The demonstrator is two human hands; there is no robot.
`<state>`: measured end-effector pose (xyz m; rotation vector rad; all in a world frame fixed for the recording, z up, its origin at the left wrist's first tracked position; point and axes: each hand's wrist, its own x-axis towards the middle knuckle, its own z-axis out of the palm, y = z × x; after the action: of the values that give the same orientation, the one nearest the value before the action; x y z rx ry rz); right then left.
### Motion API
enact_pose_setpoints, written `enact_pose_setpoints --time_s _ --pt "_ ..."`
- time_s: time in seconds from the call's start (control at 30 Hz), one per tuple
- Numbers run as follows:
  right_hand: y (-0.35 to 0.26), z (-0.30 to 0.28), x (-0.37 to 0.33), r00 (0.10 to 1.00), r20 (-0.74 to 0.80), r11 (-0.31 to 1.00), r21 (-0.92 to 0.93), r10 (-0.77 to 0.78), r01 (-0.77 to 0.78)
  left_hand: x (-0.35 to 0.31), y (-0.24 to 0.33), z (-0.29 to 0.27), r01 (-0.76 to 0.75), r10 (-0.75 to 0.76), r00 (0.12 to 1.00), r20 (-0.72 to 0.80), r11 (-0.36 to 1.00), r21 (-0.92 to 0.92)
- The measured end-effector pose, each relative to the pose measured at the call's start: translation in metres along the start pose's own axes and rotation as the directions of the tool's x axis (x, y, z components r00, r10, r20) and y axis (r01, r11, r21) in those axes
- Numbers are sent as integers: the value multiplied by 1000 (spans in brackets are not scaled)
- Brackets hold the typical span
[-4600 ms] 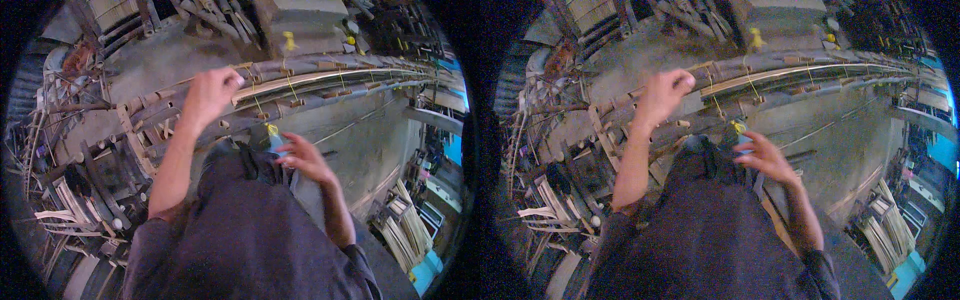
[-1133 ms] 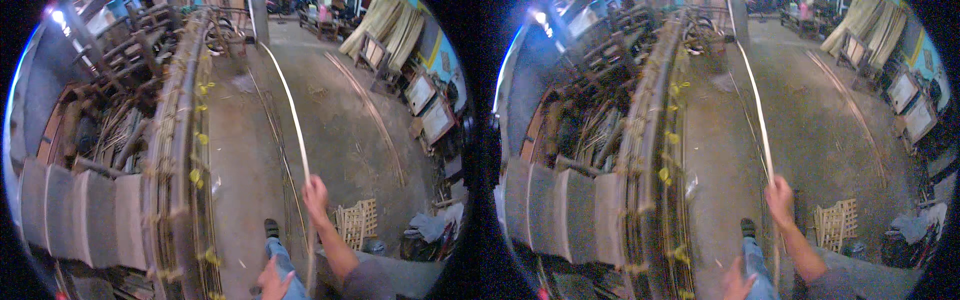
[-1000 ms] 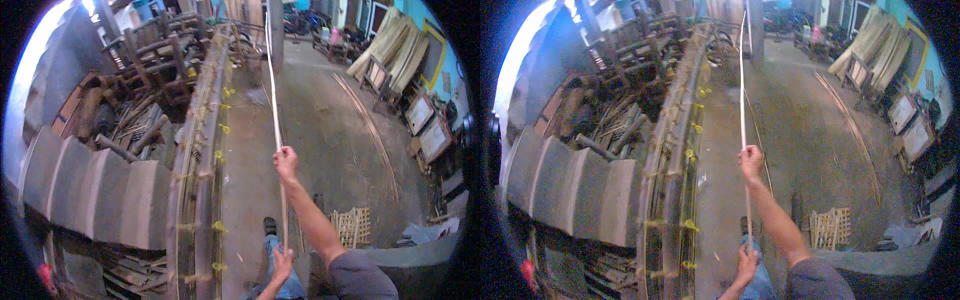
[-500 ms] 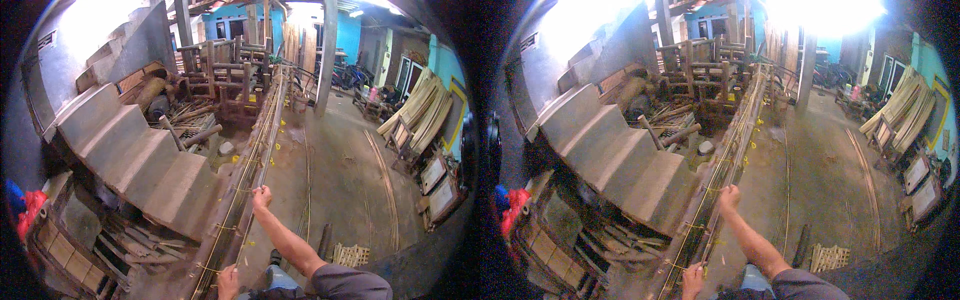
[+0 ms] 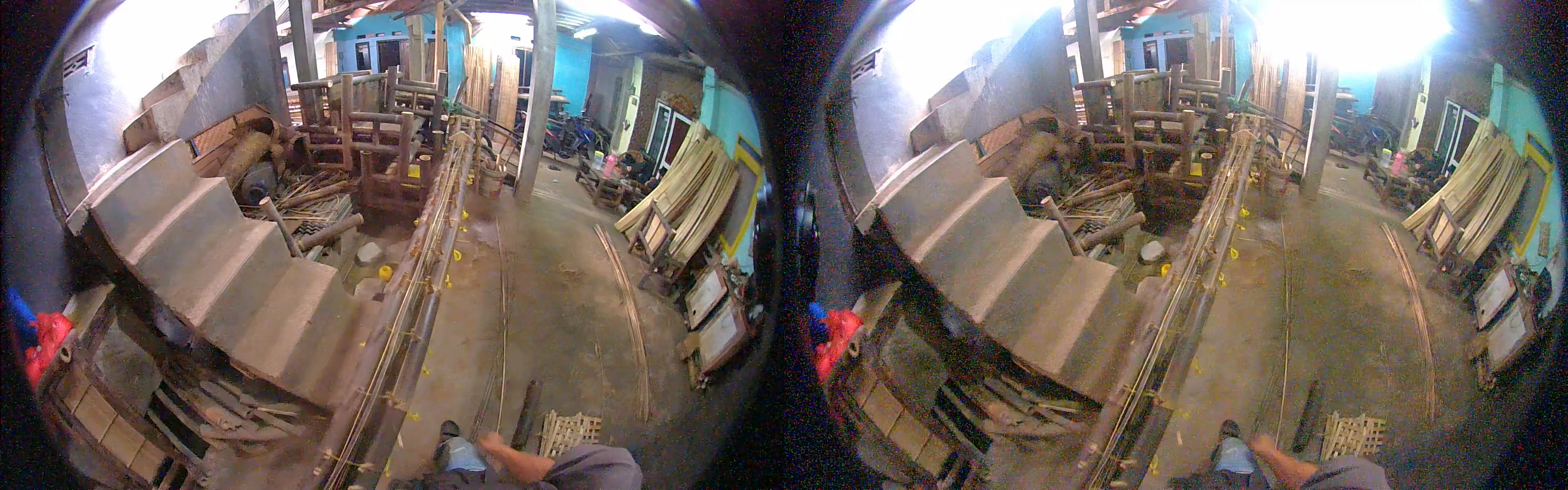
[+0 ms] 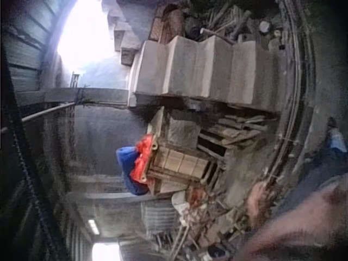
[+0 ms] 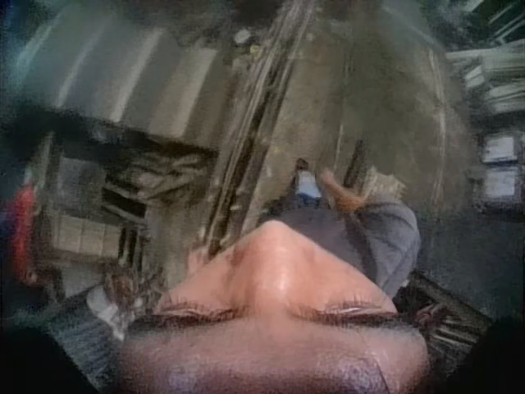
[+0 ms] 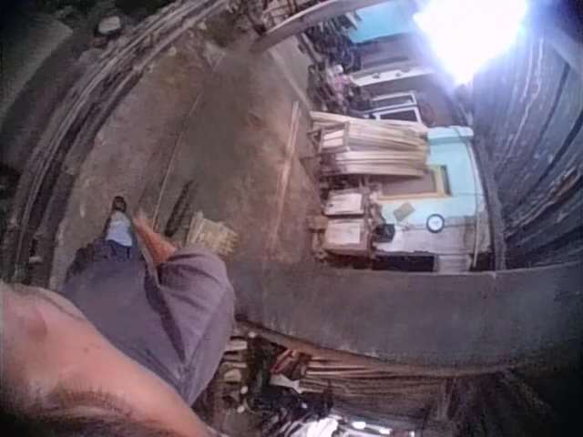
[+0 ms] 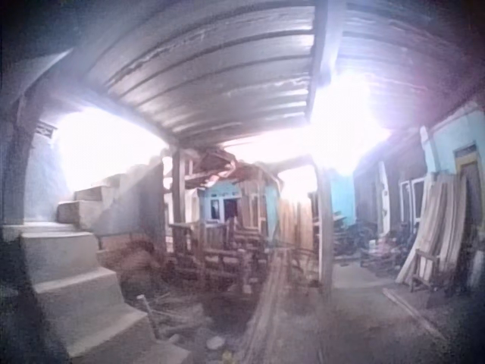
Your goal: The person ties thin bamboo sticks together using yellow string in a workshop. They repeatedly wrap and knot the string around the sticks to secure them.
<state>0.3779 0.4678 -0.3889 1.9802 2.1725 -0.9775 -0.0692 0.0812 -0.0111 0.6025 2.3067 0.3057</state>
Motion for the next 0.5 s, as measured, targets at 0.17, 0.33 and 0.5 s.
enact_pose_setpoints --time_s 0.17,0.33,0.5 --pt "193 12 -61 838 317 893 -78 444 -443 16 31 -26 400 -357 885 -299 911 98" --pt "154 -34 7 857 261 881 49 444 -471 50 161 -35 361 -262 800 -540 929 85" --pt "14 -165 205 963 -66 884 385 -260 265 135 463 16 -276 302 942 -149 945 173"
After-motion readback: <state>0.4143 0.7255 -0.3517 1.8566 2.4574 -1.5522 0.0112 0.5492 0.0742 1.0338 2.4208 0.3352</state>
